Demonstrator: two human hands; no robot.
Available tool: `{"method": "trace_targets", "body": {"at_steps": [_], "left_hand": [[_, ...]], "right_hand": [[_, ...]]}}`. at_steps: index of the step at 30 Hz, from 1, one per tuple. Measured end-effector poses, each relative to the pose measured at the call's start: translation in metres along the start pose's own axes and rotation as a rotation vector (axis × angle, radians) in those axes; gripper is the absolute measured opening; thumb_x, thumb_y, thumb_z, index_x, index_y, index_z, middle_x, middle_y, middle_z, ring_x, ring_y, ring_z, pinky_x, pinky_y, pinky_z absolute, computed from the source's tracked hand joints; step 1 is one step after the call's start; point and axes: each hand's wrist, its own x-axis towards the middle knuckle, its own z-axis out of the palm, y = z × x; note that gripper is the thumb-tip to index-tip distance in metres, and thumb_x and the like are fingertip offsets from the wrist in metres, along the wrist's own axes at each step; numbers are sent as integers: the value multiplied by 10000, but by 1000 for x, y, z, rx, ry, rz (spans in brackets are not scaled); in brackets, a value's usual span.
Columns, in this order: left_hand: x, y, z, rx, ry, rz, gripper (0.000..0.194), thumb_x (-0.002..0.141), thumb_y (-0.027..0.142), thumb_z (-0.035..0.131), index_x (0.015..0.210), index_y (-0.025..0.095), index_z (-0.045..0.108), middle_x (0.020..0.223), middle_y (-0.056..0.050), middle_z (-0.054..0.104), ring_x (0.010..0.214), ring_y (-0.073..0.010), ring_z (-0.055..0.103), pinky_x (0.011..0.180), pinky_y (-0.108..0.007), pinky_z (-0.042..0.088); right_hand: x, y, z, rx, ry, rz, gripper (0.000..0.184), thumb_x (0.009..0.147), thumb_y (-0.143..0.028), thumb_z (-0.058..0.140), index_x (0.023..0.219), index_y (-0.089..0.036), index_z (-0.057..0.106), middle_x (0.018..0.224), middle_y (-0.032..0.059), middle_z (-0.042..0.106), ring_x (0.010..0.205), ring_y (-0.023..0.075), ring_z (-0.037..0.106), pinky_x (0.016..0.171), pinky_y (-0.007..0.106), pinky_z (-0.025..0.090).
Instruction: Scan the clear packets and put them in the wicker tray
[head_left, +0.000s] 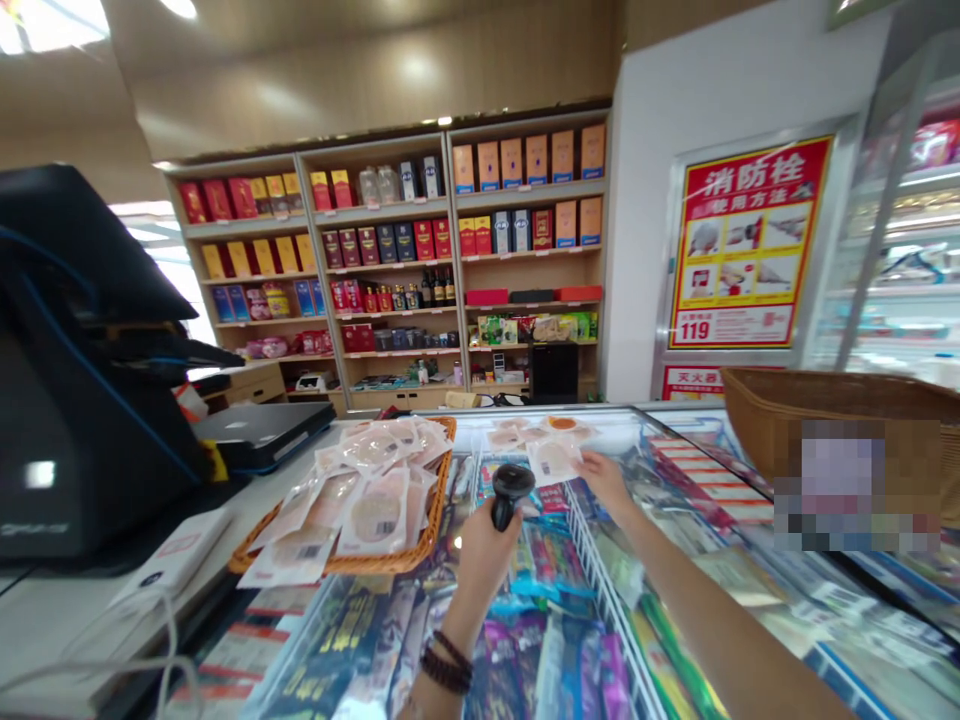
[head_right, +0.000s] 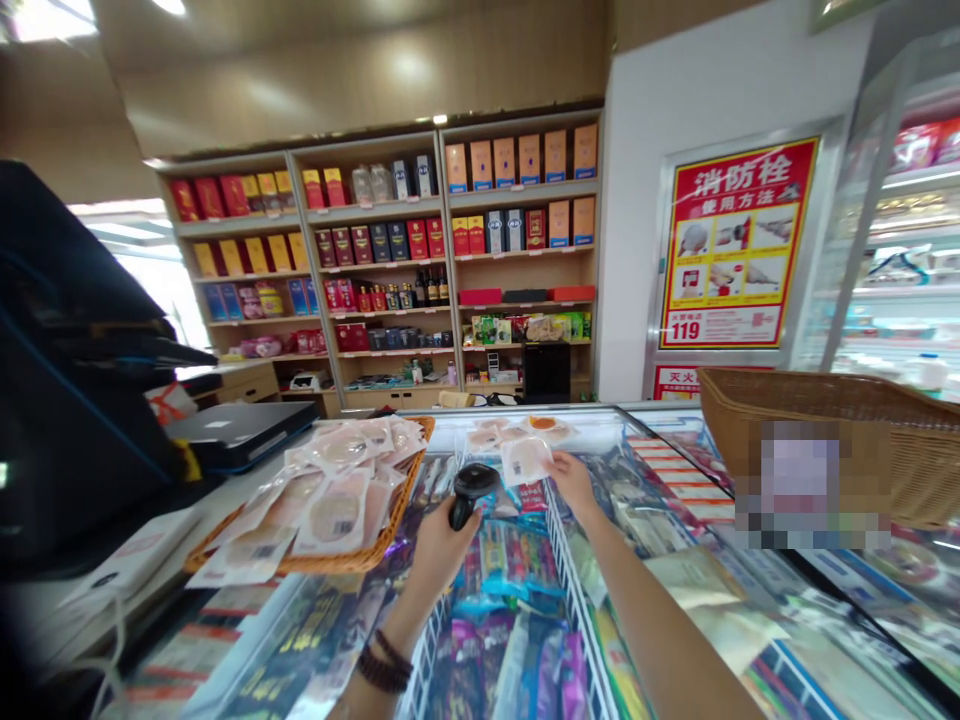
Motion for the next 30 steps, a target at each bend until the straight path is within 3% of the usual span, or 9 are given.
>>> {"method": "trace_targets", "body": {"at_steps": [4,10,18,24,30], "left_hand": [[-3,2,1,19,-19,44,144,930,297,731,828,203,693,671,-14,653,680,-222,655,663,-278,351],[-12,6,3,-15,-19,112,130,887,343,767,895,218,732,733,-54,715,759,-266,709,671,-288,410],[-18,11,-3,-6,-164,207,140,868,343,733,825,213,704,719,-27,690,705,-223,654,669,-286,383],[-17,5,-6,-47,-242,222,240,850,421,704,745,220,625,588,17,561,573,-177,531,589,-290,307],[-19,4,-6,-68,-271,257,284,839,483,666,744,226,593,609,18,535,579,-164,492,594,-291,317]], "right_hand": [[-15,-2,-5,7,0,67,606,572,-821,826,772,-262,703,740,90,798,814,369,798,762,487,653],[-40,-2,-15,5,105,120,513,688,-774,747,827,-297,618,718,29,758,826,326,787,789,460,657],[-67,-13,-23,250,103,171,685,550,-727,900,1022,-281,681,792,67,806,902,391,822,829,555,692],[-67,-15,-22,258,146,160,710,575,-746,896,1068,-264,728,854,81,828,924,387,831,860,562,704],[-64,-9,-20,290,170,166,787,521,-785,906,1071,-250,727,864,79,823,916,381,830,844,554,705]]}}
